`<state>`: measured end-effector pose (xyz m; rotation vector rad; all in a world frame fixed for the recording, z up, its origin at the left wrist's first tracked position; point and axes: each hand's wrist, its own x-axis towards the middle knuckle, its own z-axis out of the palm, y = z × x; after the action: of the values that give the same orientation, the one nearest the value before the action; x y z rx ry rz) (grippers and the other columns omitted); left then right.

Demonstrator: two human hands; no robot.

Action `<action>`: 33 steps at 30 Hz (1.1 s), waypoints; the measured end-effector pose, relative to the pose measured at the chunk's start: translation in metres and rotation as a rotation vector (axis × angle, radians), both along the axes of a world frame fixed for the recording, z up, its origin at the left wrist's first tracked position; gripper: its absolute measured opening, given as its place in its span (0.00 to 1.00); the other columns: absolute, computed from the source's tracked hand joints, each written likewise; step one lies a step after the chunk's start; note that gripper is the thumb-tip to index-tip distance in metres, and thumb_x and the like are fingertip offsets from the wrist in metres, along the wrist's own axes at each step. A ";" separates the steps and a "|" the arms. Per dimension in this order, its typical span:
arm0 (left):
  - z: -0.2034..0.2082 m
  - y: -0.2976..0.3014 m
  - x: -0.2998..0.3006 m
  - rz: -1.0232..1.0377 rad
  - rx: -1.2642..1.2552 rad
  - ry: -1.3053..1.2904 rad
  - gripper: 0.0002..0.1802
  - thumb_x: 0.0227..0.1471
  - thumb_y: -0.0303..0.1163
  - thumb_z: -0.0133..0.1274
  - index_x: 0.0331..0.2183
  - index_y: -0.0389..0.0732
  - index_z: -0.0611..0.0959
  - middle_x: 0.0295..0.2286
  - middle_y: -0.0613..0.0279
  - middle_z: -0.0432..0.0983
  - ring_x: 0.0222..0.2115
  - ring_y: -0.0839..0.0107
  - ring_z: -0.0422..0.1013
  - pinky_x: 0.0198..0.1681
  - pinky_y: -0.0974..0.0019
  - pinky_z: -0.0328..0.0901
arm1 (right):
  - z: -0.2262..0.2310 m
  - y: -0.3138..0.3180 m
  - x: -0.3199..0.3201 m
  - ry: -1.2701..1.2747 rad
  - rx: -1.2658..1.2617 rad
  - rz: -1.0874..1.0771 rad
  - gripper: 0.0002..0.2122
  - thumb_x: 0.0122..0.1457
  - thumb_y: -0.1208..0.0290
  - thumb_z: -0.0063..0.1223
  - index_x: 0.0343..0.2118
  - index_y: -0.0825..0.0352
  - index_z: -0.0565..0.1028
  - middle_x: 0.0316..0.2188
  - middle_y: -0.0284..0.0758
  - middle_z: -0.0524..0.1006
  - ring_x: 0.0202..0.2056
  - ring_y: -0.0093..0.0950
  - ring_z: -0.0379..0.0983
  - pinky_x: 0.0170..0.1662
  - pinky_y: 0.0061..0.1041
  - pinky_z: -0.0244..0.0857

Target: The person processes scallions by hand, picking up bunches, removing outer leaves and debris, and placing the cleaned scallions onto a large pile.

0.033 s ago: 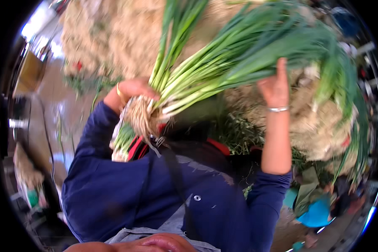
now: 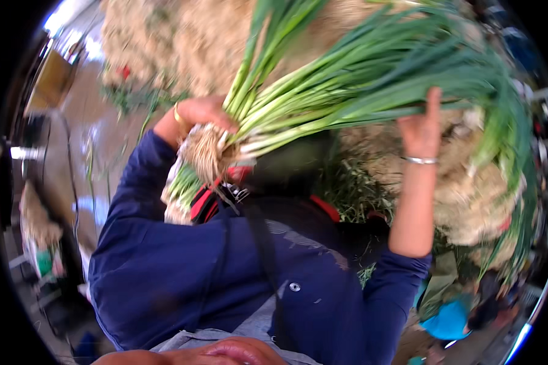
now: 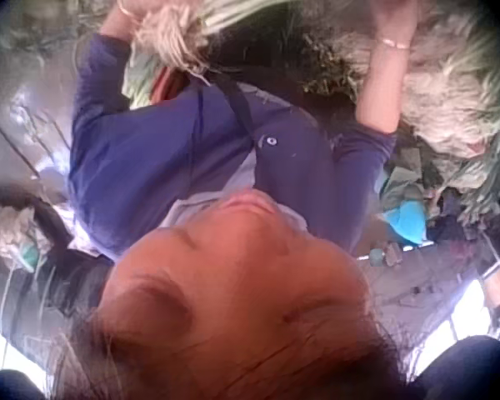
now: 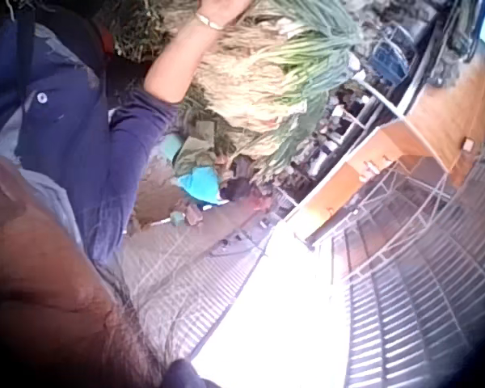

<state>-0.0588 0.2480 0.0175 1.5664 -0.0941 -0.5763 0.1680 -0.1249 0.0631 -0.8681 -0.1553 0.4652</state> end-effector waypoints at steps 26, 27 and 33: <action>-0.367 0.150 -0.329 0.212 0.795 1.087 0.13 0.32 0.35 0.58 0.24 0.36 0.84 0.23 0.55 0.78 0.22 0.64 0.72 0.27 0.58 0.66 | -0.130 0.130 0.031 0.211 -0.123 0.164 0.06 0.60 0.73 0.45 0.34 0.71 0.70 0.27 0.33 0.66 0.35 0.28 0.64 0.62 0.44 0.51; -0.381 0.144 -0.333 0.203 0.862 1.168 0.13 0.32 0.34 0.58 0.24 0.38 0.84 0.22 0.57 0.78 0.23 0.65 0.73 0.28 0.58 0.67 | -0.123 0.130 0.026 0.220 -0.105 0.186 0.06 0.60 0.73 0.45 0.34 0.71 0.70 0.27 0.33 0.66 0.34 0.27 0.64 0.62 0.43 0.51; -0.401 0.143 -0.357 0.074 0.975 1.172 0.18 0.33 0.36 0.60 0.33 0.41 0.83 0.36 0.54 0.78 0.37 0.61 0.74 0.37 0.60 0.68 | -0.108 0.053 0.006 0.080 -0.233 0.204 0.06 0.62 0.71 0.45 0.37 0.68 0.69 0.22 0.28 0.63 0.27 0.22 0.61 0.48 0.30 0.63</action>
<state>-0.4161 0.3913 -0.3835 1.8480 1.2853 -1.5297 0.1737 -0.0722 -0.0451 -1.0654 -0.1178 0.7180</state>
